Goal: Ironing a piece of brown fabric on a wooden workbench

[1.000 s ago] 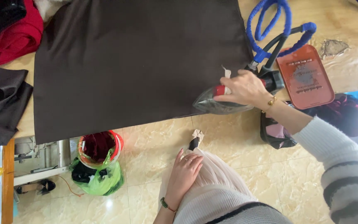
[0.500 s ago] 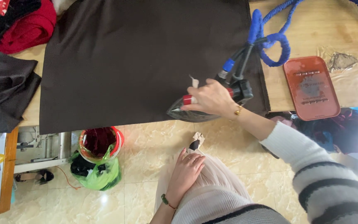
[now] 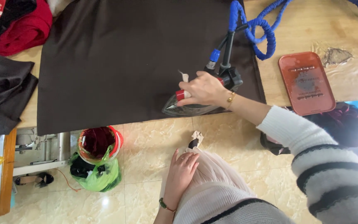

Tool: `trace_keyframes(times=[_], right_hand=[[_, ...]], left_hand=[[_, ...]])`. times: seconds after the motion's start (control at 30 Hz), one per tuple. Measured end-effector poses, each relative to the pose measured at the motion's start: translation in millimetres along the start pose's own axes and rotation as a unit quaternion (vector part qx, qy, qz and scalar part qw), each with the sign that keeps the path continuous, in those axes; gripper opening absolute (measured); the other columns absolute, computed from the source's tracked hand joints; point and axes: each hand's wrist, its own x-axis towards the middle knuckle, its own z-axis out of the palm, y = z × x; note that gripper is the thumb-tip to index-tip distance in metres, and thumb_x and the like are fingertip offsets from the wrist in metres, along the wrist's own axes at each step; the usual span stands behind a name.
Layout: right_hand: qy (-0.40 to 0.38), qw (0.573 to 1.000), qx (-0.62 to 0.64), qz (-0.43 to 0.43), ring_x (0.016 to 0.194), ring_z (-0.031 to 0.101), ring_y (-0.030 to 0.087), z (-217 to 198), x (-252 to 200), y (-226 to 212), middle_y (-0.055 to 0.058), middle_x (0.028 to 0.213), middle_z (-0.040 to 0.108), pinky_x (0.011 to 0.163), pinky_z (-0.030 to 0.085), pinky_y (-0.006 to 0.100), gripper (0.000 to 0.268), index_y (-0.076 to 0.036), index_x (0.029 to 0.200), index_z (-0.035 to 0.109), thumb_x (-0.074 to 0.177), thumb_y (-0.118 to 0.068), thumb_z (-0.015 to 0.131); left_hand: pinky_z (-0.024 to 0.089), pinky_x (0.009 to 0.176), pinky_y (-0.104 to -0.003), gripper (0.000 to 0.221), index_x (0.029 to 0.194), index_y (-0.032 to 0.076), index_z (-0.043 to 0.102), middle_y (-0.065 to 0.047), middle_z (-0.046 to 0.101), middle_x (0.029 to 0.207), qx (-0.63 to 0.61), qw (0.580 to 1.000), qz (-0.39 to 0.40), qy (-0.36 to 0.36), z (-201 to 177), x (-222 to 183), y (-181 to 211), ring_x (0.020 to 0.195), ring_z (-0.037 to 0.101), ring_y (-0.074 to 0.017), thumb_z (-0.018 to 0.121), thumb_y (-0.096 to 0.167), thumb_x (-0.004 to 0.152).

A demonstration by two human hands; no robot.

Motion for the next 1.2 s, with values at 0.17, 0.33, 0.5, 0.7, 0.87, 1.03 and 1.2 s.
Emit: trace_keyframes(times=[0.17, 0.33, 0.5, 0.7, 0.87, 1.03, 1.2], right_hand=[[-0.033, 0.998, 0.002, 0.045, 0.065, 0.071, 0.028, 2, -44, 35, 0.004, 0.064, 0.071, 0.094, 0.048, 0.04, 0.069, -0.018, 0.102, 0.062, 0.093, -0.084, 0.044], [-0.065, 0.994, -0.009, 0.082, 0.063, 0.069, 0.032, 4, -104, 66, 0.007, 0.062, 0.07, 0.086, 0.049, 0.039, 0.064, -0.018, 0.097, 0.061, 0.093, -0.08, 0.046], [0.002, 0.988, -0.051, 0.143, 0.048, 0.058, 0.025, 5, -159, 78, 0.003, 0.051, 0.058, 0.069, 0.046, 0.035, 0.068, -0.014, 0.088, 0.061, 0.091, -0.081, 0.05], [0.015, 0.977, -0.031, 0.212, 0.044, 0.052, 0.03, -8, -158, 71, 0.006, 0.048, 0.055, 0.07, 0.047, 0.038, 0.067, -0.014, 0.075, 0.05, 0.092, -0.079, 0.053], [0.014, 0.954, -0.075, 0.289, 0.053, 0.06, 0.03, 6, -128, 93, 0.005, 0.053, 0.059, 0.055, 0.045, 0.038, 0.067, -0.014, 0.082, 0.055, 0.097, -0.079, 0.052], [-0.009, 0.919, -0.03, 0.393, 0.063, 0.067, 0.043, 31, -70, 141, 0.014, 0.065, 0.069, 0.059, 0.049, 0.05, 0.066, -0.011, 0.093, 0.057, 0.102, -0.076, 0.051], [0.061, 0.83, 0.025, 0.554, 0.072, 0.069, 0.05, 75, -13, 213, 0.022, 0.077, 0.071, 0.058, 0.049, 0.058, 0.07, -0.007, 0.107, 0.044, 0.101, -0.075, 0.059]], left_hand=[[0.032, 0.117, -0.051, 0.026, 0.122, 0.016, 0.066, 0.0, 0.072, 0.118, -0.009, 1.0, 0.0, 0.0, 0, 3, -4, 0.104, 0.067, -0.0169, 0.067, 0.021, 0.097], [0.033, 0.117, -0.052, 0.027, 0.123, 0.015, 0.068, -0.001, 0.07, 0.118, -0.015, 1.0, 0.011, -0.012, -2, 9, -6, 0.112, 0.065, -0.0167, 0.067, 0.019, 0.097], [0.029, 0.12, -0.058, 0.025, 0.12, 0.011, 0.07, -0.003, 0.066, 0.129, -0.03, 0.999, 0.044, -0.011, -22, 33, -1, 0.138, 0.05, -0.0282, 0.068, 0.016, 0.096], [0.019, 0.121, -0.068, 0.037, 0.132, 0.014, 0.058, -0.014, 0.046, 0.156, -0.02, 0.999, 0.038, 0.028, -31, 61, -3, 0.151, 0.032, -0.0382, 0.069, 0.018, 0.096], [0.019, 0.12, -0.07, 0.043, 0.136, 0.015, 0.056, -0.014, 0.041, 0.159, 0.02, 1.0, 0.001, 0.017, -26, 91, -8, 0.152, 0.028, -0.0407, 0.068, 0.02, 0.095], [0.019, 0.118, -0.072, 0.051, 0.141, 0.015, 0.055, -0.015, 0.037, 0.162, 0.057, 0.998, -0.008, 0.004, -12, 132, -14, 0.153, 0.025, -0.0417, 0.068, 0.027, 0.094], [0.028, 0.114, -0.071, 0.054, 0.141, 0.017, 0.057, -0.016, 0.039, 0.16, 0.109, 0.994, -0.025, -0.006, -13, 180, -15, 0.152, 0.027, -0.0408, 0.069, 0.037, 0.093]])
